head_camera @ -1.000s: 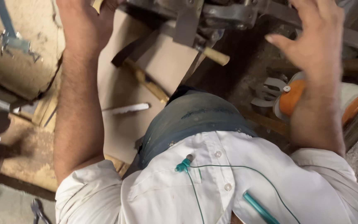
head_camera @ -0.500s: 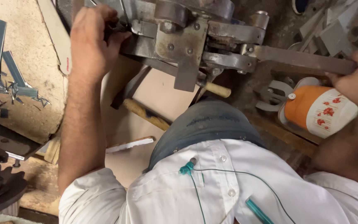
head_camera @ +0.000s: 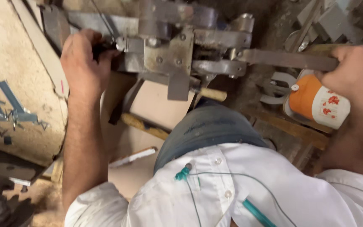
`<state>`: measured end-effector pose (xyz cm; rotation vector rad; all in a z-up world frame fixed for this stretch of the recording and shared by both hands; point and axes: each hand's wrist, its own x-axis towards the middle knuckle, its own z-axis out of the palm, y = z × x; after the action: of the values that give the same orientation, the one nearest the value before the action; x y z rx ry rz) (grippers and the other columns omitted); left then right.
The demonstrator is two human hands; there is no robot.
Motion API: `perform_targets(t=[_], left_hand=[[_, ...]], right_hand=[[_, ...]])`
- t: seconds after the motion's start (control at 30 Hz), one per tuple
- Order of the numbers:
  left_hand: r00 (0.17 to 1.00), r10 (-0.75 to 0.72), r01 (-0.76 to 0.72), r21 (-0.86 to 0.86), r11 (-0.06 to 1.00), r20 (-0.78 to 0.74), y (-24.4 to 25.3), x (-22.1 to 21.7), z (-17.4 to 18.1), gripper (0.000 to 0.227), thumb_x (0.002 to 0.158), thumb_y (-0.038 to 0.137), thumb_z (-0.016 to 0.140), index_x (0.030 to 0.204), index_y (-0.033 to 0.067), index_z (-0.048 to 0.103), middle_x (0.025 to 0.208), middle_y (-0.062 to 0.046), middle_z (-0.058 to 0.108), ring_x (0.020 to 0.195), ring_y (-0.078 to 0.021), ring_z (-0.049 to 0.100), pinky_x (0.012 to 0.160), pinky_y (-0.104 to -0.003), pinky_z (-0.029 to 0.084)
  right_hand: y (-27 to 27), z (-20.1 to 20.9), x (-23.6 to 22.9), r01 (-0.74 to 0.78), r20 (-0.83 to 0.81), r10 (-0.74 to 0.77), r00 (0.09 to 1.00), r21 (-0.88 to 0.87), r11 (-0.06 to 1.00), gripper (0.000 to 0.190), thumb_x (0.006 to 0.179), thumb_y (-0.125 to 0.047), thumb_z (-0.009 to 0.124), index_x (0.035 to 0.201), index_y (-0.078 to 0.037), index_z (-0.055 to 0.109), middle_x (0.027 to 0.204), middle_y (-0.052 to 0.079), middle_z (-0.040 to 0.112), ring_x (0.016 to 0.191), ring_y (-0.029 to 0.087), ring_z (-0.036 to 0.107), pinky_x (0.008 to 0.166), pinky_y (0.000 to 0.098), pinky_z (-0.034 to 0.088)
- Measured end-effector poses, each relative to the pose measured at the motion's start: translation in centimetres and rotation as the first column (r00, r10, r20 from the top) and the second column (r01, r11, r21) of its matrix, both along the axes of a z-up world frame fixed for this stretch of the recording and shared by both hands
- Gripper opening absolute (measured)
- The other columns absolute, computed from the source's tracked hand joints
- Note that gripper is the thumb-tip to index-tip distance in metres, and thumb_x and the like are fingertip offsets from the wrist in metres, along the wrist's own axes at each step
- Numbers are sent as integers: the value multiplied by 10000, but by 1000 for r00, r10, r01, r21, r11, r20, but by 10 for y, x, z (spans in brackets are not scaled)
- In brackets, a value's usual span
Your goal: The person repeatedly places a small metal strip into a manual shear, cuts off a small piece, and inspects the remaining strip. This cycle is repeated multiple times throughout the clip.
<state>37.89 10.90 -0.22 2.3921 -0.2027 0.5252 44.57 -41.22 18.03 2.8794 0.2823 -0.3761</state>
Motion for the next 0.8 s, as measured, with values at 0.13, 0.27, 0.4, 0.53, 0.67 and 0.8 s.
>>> perform_targets(t=[0.13,0.27,0.4,0.53,0.67,0.8], left_hand=[[997,21,-22,-16,1000,-73,0,2,-7,400,880,0,895,1147,24,600,1090,-124,690,1051,-324,670,926,-442,554],[999,-11,12,8,1000,-52,7,-2,-4,423,865,18,899,1157,16,592,1088,-130,685,1055,-331,672,931,-444,554],[998,-54,54,6,999,-20,8,5,-1,448,866,38,921,1155,9,579,1117,-137,681,1038,-348,659,902,-455,542],[995,-81,79,-40,996,-57,10,13,5,470,850,27,906,1185,-3,578,1114,-144,686,1077,-360,660,930,-460,540],[991,-120,119,-34,992,-57,15,13,8,481,875,62,927,1180,0,561,1117,-139,683,1073,-349,672,934,-451,545],[986,-151,147,-57,987,-66,18,16,6,489,877,43,918,1212,14,564,1106,-135,691,1080,-345,683,946,-444,557]], right_hand=[[2,-10,2,-2,-8,0,1000,-241,970,407,768,-400,846,1162,-302,814,851,91,772,813,291,725,801,414,577],[-1,-9,12,129,-116,-159,981,-231,964,414,803,-383,789,1209,-301,798,901,138,767,809,333,719,778,437,573],[-16,-16,8,-14,-48,7,999,-132,991,461,854,-427,760,1304,-328,762,986,79,767,837,249,739,852,367,591],[-14,-18,10,96,-96,-113,989,-168,981,448,794,-384,775,1235,-312,795,866,86,755,788,293,721,778,410,577],[-17,-13,5,49,-58,-57,997,-137,989,379,852,-405,755,1213,-297,796,849,74,751,765,253,729,768,364,585],[-16,-24,7,37,-72,-58,996,-266,963,386,756,-429,783,1115,-292,820,797,82,754,751,292,719,714,400,574]])
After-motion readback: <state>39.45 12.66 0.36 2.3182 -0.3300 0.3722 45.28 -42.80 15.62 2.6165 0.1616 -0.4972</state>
